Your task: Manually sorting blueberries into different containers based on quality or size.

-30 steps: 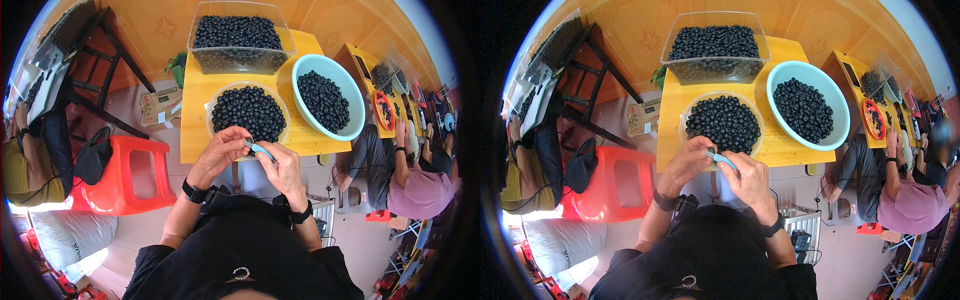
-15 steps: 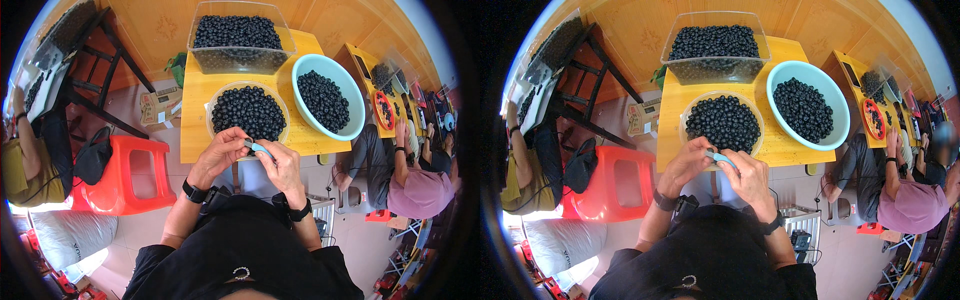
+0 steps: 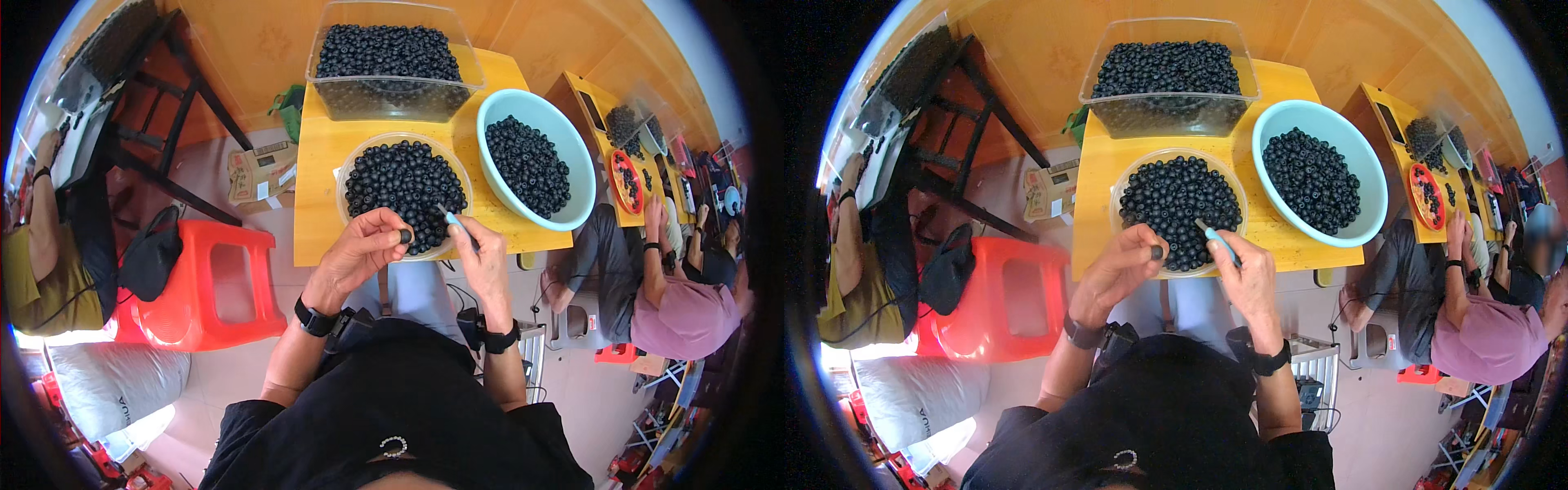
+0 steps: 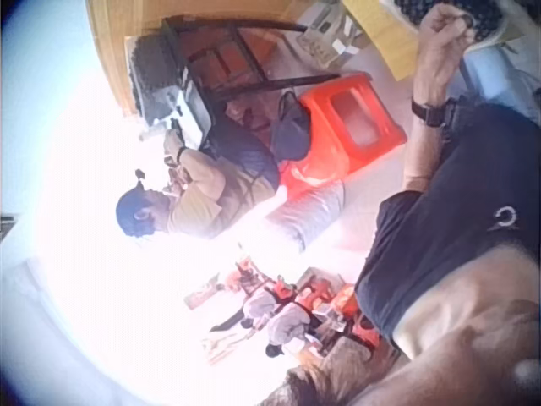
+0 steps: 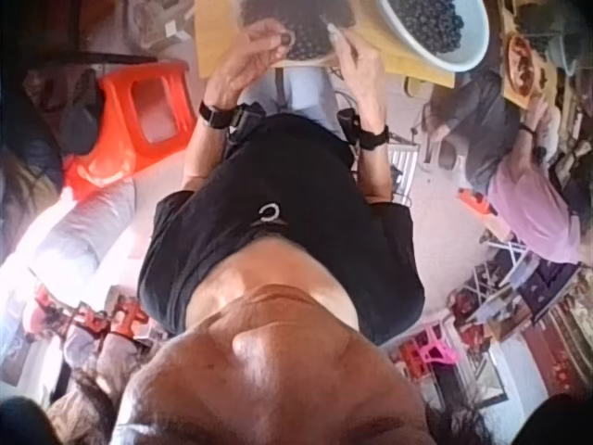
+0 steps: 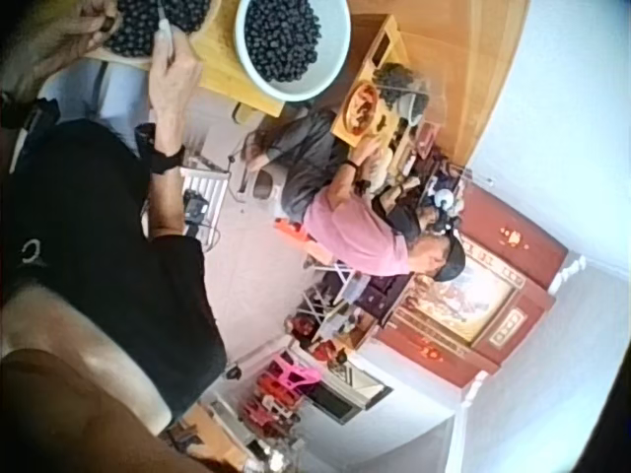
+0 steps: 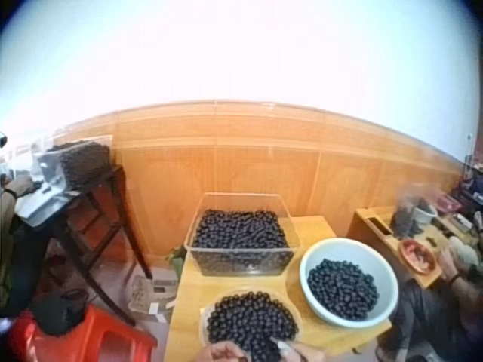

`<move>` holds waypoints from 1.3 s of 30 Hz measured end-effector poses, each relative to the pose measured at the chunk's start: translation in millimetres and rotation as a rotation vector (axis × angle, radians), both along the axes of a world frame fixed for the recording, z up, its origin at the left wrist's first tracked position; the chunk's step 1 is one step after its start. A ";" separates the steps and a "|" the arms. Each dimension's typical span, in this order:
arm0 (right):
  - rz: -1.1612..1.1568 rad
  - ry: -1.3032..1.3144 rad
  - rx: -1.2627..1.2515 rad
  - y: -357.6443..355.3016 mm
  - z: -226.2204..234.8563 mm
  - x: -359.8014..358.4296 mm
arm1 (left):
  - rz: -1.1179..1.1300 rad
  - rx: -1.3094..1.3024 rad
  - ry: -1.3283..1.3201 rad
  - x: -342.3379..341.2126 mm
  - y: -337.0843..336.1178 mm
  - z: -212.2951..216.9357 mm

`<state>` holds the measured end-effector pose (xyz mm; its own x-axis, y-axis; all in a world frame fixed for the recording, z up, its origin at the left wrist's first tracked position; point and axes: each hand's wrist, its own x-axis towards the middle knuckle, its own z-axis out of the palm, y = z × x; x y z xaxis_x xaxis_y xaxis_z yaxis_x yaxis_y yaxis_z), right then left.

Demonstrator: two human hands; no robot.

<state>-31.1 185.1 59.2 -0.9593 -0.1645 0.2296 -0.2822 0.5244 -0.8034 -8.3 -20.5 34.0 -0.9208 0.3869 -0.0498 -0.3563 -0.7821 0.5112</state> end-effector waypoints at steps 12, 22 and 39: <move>0.310 -0.221 -0.392 -27.2 11.4 11.5 | -0.027 -0.205 -0.009 1.5 4.2 -1.1; 0.289 -0.575 -0.634 -28.0 16.1 20.4 | -0.138 -0.173 -0.028 6.9 3.1 -10.7; -0.264 0.044 -0.234 74.0 19.5 -69.4 | 0.404 -0.841 -0.037 3.3 -28.1 -18.0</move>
